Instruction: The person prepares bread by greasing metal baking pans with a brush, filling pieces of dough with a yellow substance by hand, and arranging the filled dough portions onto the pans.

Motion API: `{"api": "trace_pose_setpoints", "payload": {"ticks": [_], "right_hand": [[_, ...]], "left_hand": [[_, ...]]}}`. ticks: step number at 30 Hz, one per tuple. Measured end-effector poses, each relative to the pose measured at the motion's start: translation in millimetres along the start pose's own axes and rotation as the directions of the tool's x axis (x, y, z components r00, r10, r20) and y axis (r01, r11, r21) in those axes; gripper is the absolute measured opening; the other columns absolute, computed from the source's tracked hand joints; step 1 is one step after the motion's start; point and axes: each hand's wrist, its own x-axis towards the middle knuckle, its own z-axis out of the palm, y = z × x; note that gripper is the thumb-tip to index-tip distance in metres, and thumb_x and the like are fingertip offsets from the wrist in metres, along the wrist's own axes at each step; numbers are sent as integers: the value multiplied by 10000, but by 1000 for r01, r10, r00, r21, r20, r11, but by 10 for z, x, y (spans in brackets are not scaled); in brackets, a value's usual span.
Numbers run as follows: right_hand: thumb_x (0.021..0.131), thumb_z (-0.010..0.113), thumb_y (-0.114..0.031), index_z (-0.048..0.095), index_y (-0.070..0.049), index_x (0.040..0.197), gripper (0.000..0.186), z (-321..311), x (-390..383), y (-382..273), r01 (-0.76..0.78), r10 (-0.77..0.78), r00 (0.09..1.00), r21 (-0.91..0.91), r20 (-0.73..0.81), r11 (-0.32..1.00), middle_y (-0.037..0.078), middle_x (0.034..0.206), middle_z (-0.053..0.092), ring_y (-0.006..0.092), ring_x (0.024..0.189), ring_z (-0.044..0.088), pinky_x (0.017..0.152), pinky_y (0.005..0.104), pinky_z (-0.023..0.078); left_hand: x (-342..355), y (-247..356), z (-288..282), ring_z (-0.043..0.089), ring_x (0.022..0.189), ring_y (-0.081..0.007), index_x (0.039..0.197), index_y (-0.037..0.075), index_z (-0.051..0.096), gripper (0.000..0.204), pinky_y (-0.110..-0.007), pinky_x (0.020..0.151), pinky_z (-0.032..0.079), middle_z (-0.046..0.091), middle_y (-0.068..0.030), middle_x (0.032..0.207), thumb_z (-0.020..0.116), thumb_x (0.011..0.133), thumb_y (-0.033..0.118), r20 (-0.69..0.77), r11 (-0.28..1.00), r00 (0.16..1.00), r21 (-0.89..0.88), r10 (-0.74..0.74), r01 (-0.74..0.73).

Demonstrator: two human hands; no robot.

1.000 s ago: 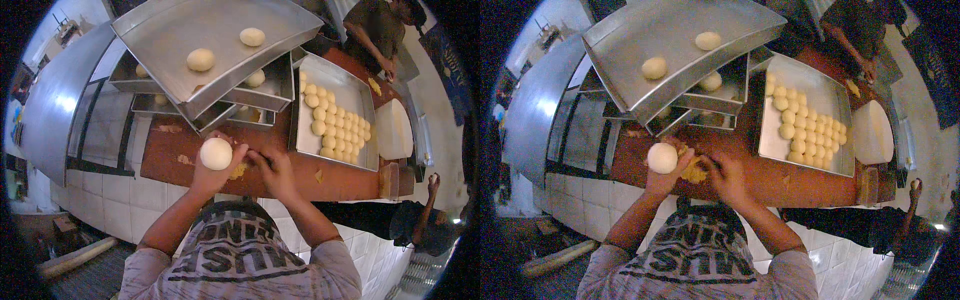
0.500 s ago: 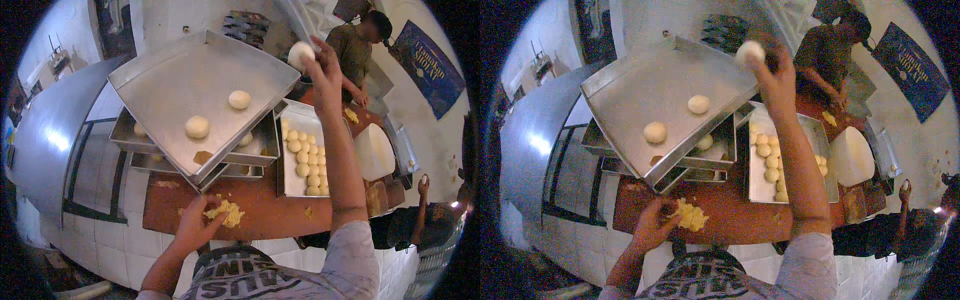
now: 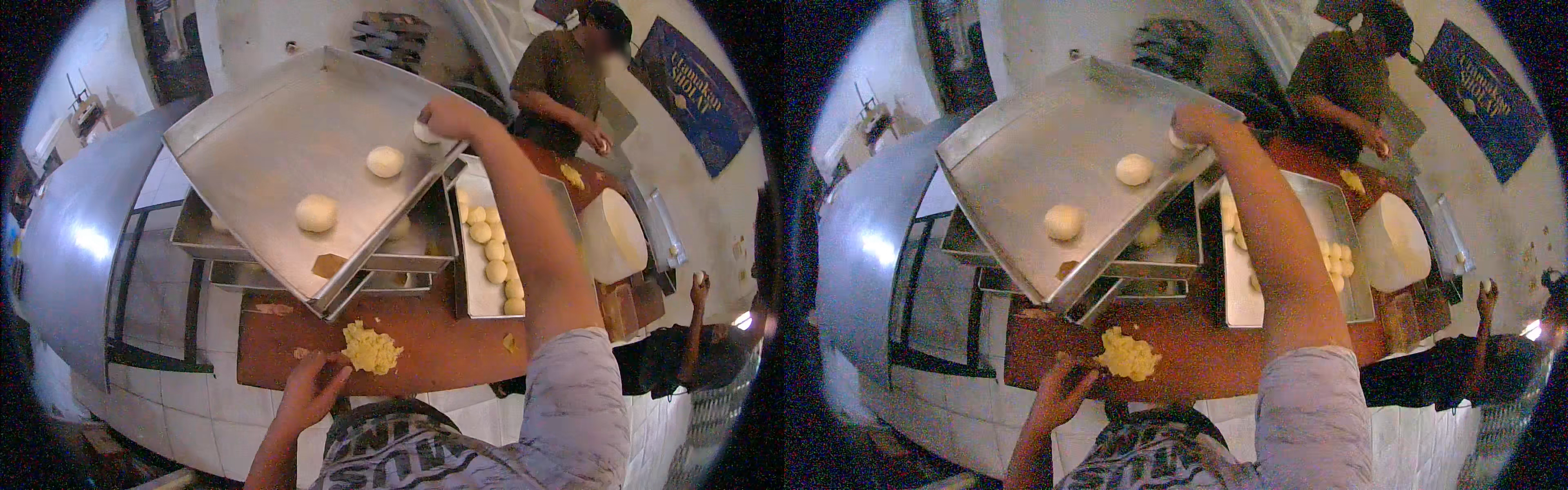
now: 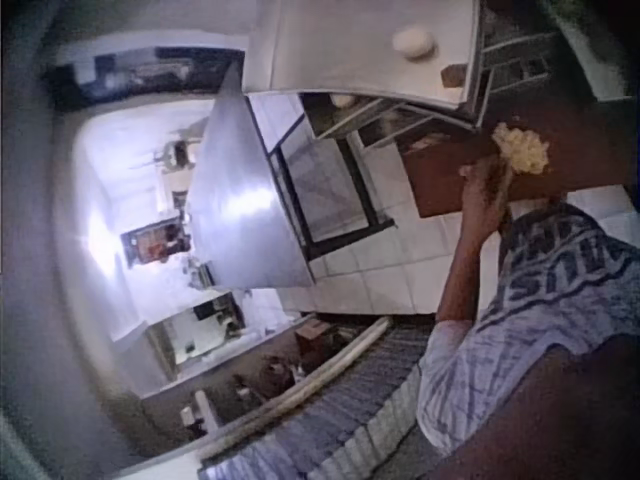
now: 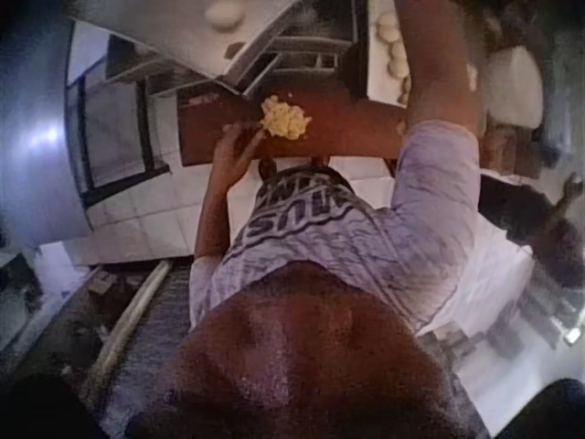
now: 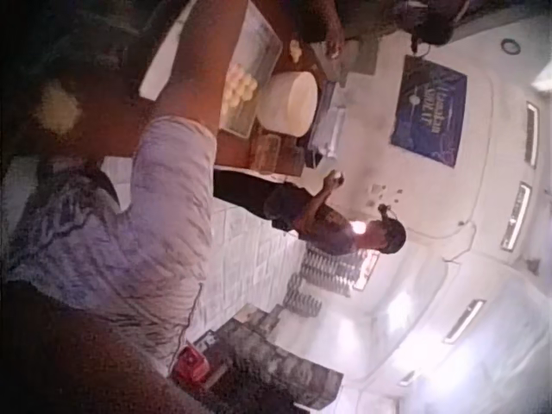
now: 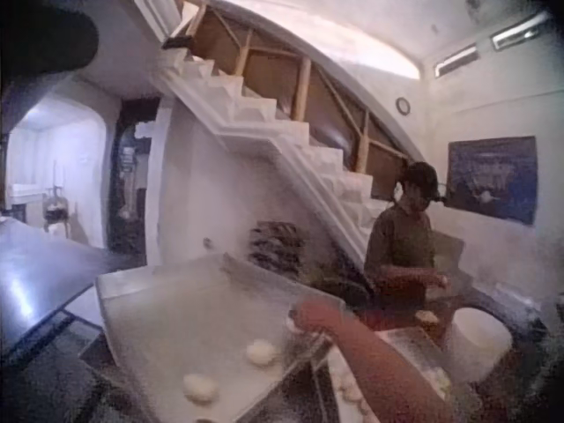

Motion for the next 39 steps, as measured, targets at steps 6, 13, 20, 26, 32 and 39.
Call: {"api": "trace_pose_setpoints", "payload": {"ticks": [6,13,20,26,32,39], "right_hand": [[777,588,-194,652,-22,859,201,15,-1183,294,-82,343,776,454,-530,887,169,778,638,301,686,623,642,381,480],[702,601,-71,641,-29,850,159,1494,-2825,695,-233,223,970,118,96,965,194,819,610,354,781,584,705,408,462],[710,586,22,616,-1,910,204,101,-2681,-220,29,0,999,568,-51,823,139,971,560,253,902,574,754,313,481],[763,594,-30,563,-30,1084,323,361,-2856,-1011,-104,-428,868,935,252,340,84,1024,606,180,931,574,794,316,473],[778,557,-74,499,-77,1201,427,1380,-2966,-1335,164,-333,932,649,145,743,113,1136,559,245,1019,546,816,346,473],[747,559,-61,523,-64,1157,412,1532,-3316,-1252,373,-497,865,571,70,731,110,1191,518,285,1081,501,848,384,460]], "left_hand": [[-201,-231,15,590,807,-207,948,15,579,154,-323,709,459,616,-97,891,571,837,122,-6,983,987,-91,-161,160],[-26,-12,185,549,790,-131,942,-5,573,131,-272,705,443,606,-67,872,541,852,85,16,989,993,-92,-117,118],[95,-136,304,579,899,-229,1016,18,572,221,-318,799,439,603,-138,955,592,811,99,67,997,998,-73,2,2],[70,194,627,559,979,-229,1155,4,502,423,-310,829,443,561,-141,1073,629,804,204,37,967,999,-253,5,5],[-146,-447,242,544,974,-199,1189,-14,436,431,-318,852,425,557,-79,1060,564,863,237,62,484,710,-689,-702,539],[-99,-254,347,464,1101,-340,1090,-23,512,282,-366,942,352,433,-219,1196,558,834,85,-164,966,953,-74,-257,248]]}}
